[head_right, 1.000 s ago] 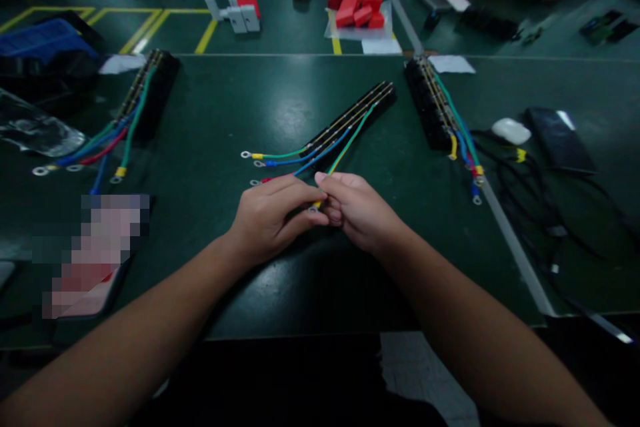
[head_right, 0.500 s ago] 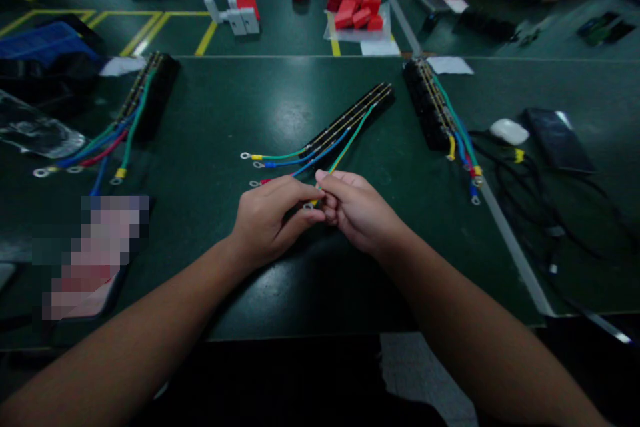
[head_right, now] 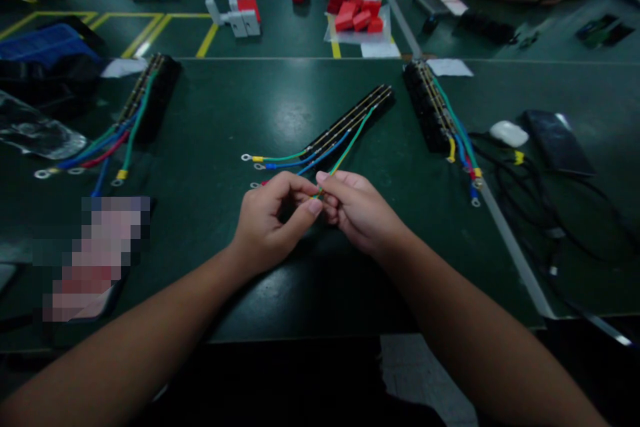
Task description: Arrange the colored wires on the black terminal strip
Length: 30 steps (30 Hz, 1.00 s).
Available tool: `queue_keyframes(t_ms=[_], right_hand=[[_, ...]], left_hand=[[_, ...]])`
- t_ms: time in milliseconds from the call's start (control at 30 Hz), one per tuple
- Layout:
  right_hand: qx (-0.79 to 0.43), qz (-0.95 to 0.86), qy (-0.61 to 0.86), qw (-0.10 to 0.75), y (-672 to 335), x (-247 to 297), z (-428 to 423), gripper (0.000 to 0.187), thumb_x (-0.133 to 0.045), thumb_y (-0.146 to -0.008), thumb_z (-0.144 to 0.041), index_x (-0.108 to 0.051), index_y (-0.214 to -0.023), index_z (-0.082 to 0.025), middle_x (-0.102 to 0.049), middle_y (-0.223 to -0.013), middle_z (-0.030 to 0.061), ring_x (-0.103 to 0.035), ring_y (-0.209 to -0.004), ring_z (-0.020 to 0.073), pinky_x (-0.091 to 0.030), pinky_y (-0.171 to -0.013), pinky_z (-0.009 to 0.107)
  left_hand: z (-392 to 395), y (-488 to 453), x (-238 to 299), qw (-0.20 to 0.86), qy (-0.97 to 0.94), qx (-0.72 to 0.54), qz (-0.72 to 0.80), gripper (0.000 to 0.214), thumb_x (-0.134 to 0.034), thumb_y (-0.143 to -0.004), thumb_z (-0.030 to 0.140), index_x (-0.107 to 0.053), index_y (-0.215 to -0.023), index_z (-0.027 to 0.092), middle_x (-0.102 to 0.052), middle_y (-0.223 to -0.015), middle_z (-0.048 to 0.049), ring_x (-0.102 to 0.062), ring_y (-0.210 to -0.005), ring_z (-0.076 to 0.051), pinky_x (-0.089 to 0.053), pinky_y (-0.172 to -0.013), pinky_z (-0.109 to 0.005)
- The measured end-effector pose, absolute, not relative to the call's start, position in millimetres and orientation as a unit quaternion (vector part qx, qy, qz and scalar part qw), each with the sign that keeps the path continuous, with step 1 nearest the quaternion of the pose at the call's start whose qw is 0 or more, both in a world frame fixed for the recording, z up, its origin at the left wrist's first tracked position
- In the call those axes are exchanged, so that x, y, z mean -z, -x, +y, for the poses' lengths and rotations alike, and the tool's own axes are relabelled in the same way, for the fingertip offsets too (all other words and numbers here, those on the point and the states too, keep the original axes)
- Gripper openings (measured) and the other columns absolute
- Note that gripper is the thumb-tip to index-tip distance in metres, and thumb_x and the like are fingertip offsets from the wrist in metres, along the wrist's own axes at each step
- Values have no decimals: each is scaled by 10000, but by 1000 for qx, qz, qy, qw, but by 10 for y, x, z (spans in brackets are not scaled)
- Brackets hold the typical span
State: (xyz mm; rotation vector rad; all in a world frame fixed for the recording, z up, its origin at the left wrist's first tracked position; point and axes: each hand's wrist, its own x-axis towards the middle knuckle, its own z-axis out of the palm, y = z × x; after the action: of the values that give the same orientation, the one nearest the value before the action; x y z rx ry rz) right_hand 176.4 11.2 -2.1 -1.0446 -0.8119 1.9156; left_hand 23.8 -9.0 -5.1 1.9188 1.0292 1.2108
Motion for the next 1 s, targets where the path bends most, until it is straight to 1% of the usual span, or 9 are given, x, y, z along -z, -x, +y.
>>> queue_keyframes(t_ms=[100,200,267,467,633,733,867,1000], right_hand=[[-751,-312,391,430,-1758,30,122,329,-678,-822,-254,-471,-582,-165,-392,-508,-46,-344,-456,67,-301,-458,207],[-765,-303,382,421,-1761,38,129,352,-660,-839,-262,-463,-564,-166,-398,-479,-44,-355,-437,72,-303,-457,217],[-775,-295,375,413,-1770,41,134,363,-648,-848,-273,-461,-555,-168,-398,-464,-41,-361,-425,77,-305,-456,224],[-791,-283,369,397,-1784,48,137,375,-637,-854,-301,-457,-552,-168,-393,-459,-42,-373,-420,80,-302,-457,229],[-736,-349,398,422,-1757,67,123,330,-658,-843,-276,-456,-604,-173,-412,-474,-53,-363,-429,70,-272,-463,226],[-711,-383,413,421,-1747,83,122,333,-652,-848,-300,-449,-612,-182,-417,-476,-52,-361,-440,75,-266,-471,236],[-686,-407,438,414,-1741,103,123,340,-637,-852,-332,-448,-609,-188,-425,-473,-47,-369,-445,83,-259,-475,247],[-687,-400,444,414,-1728,106,120,323,-627,-854,-319,-460,-612,-185,-431,-484,-45,-387,-455,86,-266,-481,250]], left_hand=[[-94,-257,61,358,-692,-462,424,124,-619,-835,265,-587,-865,149,-667,-671,10,-583,-542,-87,-450,-529,-206],[-89,-254,72,378,-683,-447,438,114,-611,-824,248,-577,-776,149,-606,-596,32,-520,-484,-71,-394,-469,-191],[-88,-244,73,373,-692,-430,443,125,-591,-831,232,-570,-738,152,-570,-568,42,-494,-479,-66,-379,-473,-192],[-92,-231,51,342,-717,-415,444,98,-574,-831,205,-570,-745,157,-547,-574,53,-470,-501,-66,-364,-502,-195],[-86,-266,50,385,-679,-395,485,152,-566,-829,241,-541,-697,169,-523,-535,51,-456,-476,-77,-348,-475,-204],[-84,-278,58,400,-665,-383,500,165,-560,-826,244,-524,-681,174,-508,-517,55,-446,-457,-79,-340,-460,-206],[-82,-265,74,343,-685,-398,505,158,-568,-801,201,-515,-656,172,-477,-501,69,-418,-444,-67,-315,-460,-198],[-81,-251,96,263,-722,-395,503,147,-558,-800,188,-524,-658,171,-493,-509,66,-432,-449,-68,-312,-482,-209]])
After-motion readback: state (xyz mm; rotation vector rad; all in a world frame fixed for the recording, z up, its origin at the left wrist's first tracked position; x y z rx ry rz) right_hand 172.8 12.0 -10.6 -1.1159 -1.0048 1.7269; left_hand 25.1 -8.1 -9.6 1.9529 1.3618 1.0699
